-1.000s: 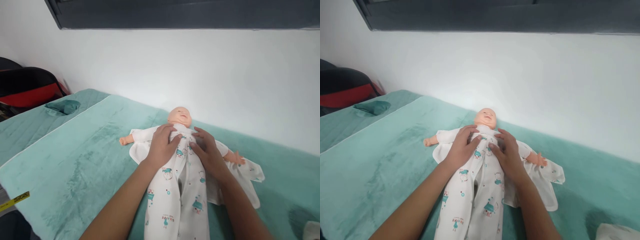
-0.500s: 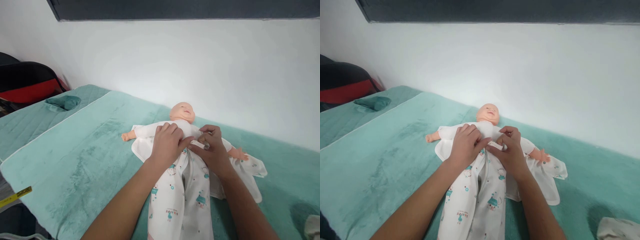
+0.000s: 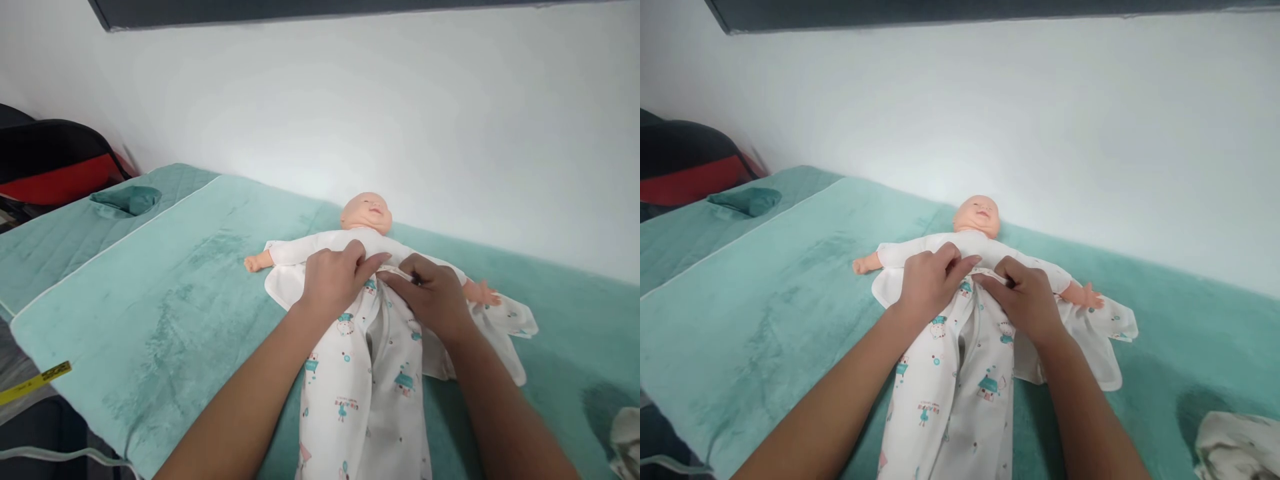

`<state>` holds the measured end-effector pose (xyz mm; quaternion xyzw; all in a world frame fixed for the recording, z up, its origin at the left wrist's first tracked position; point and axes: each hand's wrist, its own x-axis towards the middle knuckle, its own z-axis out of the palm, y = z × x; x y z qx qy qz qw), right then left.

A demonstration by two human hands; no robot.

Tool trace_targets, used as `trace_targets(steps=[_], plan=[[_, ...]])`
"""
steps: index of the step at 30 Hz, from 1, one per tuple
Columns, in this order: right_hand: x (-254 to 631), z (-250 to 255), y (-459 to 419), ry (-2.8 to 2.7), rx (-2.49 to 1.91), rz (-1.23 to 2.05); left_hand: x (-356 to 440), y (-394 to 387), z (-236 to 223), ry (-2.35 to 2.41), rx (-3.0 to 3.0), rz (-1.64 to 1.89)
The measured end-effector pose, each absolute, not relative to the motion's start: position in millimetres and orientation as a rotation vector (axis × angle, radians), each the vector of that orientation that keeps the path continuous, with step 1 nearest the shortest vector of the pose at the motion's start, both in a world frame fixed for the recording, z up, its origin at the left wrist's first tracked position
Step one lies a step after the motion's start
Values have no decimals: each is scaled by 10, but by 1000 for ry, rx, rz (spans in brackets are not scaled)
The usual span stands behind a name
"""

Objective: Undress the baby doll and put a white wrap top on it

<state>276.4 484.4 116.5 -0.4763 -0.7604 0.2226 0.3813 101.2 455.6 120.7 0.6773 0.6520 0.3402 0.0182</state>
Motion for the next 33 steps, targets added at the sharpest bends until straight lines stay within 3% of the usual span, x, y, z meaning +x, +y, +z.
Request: trace_targets(steps=[18, 29, 33], plan=[[3173, 961, 4242, -2022, -1346, 1006, 500, 3940, 852, 1642, 1822, 1054], [2909, 814, 3854, -1694, -1521, 648, 494, 3529, 799, 1656, 1820, 1003], [2855, 804, 3772, -1640, -1480, 694, 544, 3461, 769, 1746, 1931, 1037]])
